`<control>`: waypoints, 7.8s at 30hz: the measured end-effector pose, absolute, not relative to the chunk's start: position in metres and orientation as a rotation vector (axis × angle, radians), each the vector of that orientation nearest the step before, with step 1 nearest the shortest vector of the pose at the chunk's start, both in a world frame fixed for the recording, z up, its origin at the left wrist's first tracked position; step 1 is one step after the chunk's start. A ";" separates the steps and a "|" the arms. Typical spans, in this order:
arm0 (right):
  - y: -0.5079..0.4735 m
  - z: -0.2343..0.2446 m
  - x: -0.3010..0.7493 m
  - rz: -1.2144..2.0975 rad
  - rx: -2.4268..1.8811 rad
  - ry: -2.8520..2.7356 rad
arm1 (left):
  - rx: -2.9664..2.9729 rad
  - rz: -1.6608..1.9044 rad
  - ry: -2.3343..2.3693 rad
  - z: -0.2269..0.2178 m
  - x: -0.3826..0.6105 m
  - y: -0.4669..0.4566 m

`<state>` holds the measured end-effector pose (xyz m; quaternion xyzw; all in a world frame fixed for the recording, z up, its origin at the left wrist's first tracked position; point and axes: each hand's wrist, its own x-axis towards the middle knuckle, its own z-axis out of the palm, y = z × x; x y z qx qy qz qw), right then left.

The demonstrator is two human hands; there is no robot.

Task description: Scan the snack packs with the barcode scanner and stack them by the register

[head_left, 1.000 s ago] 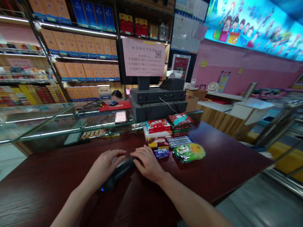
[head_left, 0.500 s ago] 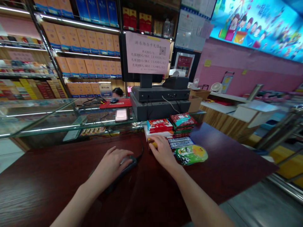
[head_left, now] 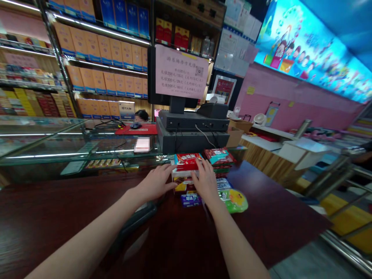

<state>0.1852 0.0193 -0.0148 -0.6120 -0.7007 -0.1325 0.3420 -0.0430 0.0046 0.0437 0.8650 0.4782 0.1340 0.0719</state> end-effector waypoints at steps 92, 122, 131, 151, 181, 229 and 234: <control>-0.003 -0.037 0.045 0.312 -0.962 -1.797 | 1.853 1.353 1.461 -0.017 -0.215 -0.032; -0.017 -0.045 0.055 0.390 -0.864 -1.919 | 1.877 1.744 1.539 -0.023 -0.212 -0.051; -0.019 -0.038 0.055 0.295 -0.820 -1.877 | 1.850 1.745 1.633 -0.020 -0.211 -0.052; -0.022 -0.033 0.054 0.231 -0.818 -1.931 | 1.477 1.625 1.685 -0.006 -0.202 -0.050; -0.016 -0.042 0.047 0.379 -0.849 -1.794 | 2.539 1.446 1.663 -0.029 -0.214 -0.044; -0.022 -0.038 0.049 0.234 -0.743 -2.066 | 2.714 1.111 1.985 -0.017 -0.237 -0.049; -0.026 -0.031 0.055 0.324 -0.702 -2.232 | 2.664 1.132 2.041 -0.018 -0.251 -0.046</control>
